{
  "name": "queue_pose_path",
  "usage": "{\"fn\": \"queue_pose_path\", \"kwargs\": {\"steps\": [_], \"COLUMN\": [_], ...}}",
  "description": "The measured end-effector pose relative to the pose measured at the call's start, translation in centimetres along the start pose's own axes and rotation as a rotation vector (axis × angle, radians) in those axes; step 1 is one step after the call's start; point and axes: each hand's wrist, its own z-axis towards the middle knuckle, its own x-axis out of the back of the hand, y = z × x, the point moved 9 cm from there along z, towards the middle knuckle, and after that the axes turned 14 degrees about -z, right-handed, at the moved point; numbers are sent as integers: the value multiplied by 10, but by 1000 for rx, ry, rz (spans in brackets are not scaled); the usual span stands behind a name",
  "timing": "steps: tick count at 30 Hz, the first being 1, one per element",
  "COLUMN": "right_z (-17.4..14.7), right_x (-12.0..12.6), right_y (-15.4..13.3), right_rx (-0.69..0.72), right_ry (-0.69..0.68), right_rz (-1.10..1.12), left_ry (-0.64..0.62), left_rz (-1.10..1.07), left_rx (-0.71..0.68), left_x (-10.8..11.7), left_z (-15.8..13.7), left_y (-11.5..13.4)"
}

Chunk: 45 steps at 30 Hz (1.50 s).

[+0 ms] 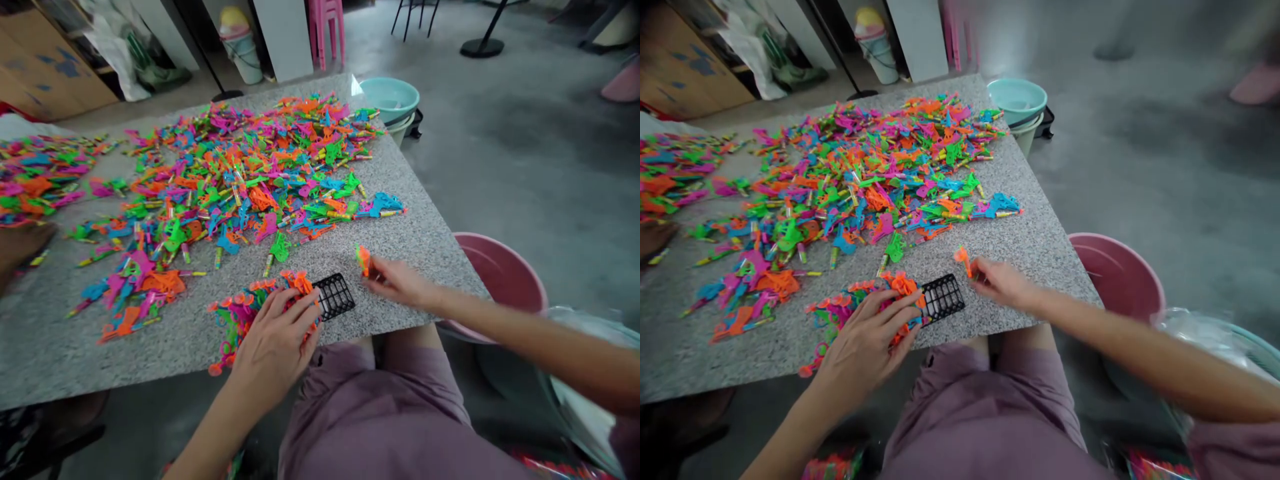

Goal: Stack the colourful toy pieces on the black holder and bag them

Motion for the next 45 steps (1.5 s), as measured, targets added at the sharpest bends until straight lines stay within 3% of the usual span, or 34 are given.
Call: {"fn": "queue_pose_path", "kwargs": {"steps": [2, 5, 8, 13, 17, 20, 22, 24, 26, 28, 31, 34, 37, 41, 45], "right_z": [-12, -13, -1, 15, 10, 14, 29, 43, 56, 67, 61, 35, 12, 8, 27], "right_x": [-38, -74, -74, -73, -77, -60, -26, 31, 63, 68, 57, 63, 63, 15, -16], "right_y": [-19, -50, -64, -80, -89, -67, -28, 26, 59, 74, 77, 75, 74, 47, 2], "right_rx": [-95, -121, -114, -2, 82, 113, 12, -261, -397, -381, -283, -303, -369, -348, -168], "right_ry": [23, 72, 81, -53, -40, -59, 1, 251, 297, 213, 105, 167, 196, 47, 134], "right_rz": [231, 297, 141, -123, -98, 33, -43, -347, -650, -840, -902, -790, -446, -42, 53], "left_ry": [-10, -25, -26, 11, 34, 46, 52, 68, 88, 101, 88, 47, 20, -7, -30], "left_rz": [-1, -2, -1, 15, 26, 55, 82, 112, 143, 169, 172, 114, 61, 38, 61], "left_rx": [7, 14, 20, 6, -6, -43, -87, -112, -123, -134, -145, -118, -67, -22, -10], "left_x": [-1, -2, -2, 1, 1, 0, -1, 0, 0, 1, 0, -1, 1, 1, -3], "left_z": [0, 0, 0, 2, 4, 3, 2, 1, 0, 0, 0, 2, 3, 3, 2], "left_y": [-1, 0, 1, 4, 3, 2, 3, 4, 3, 3, 2, 1, -1, 0, -1]}}
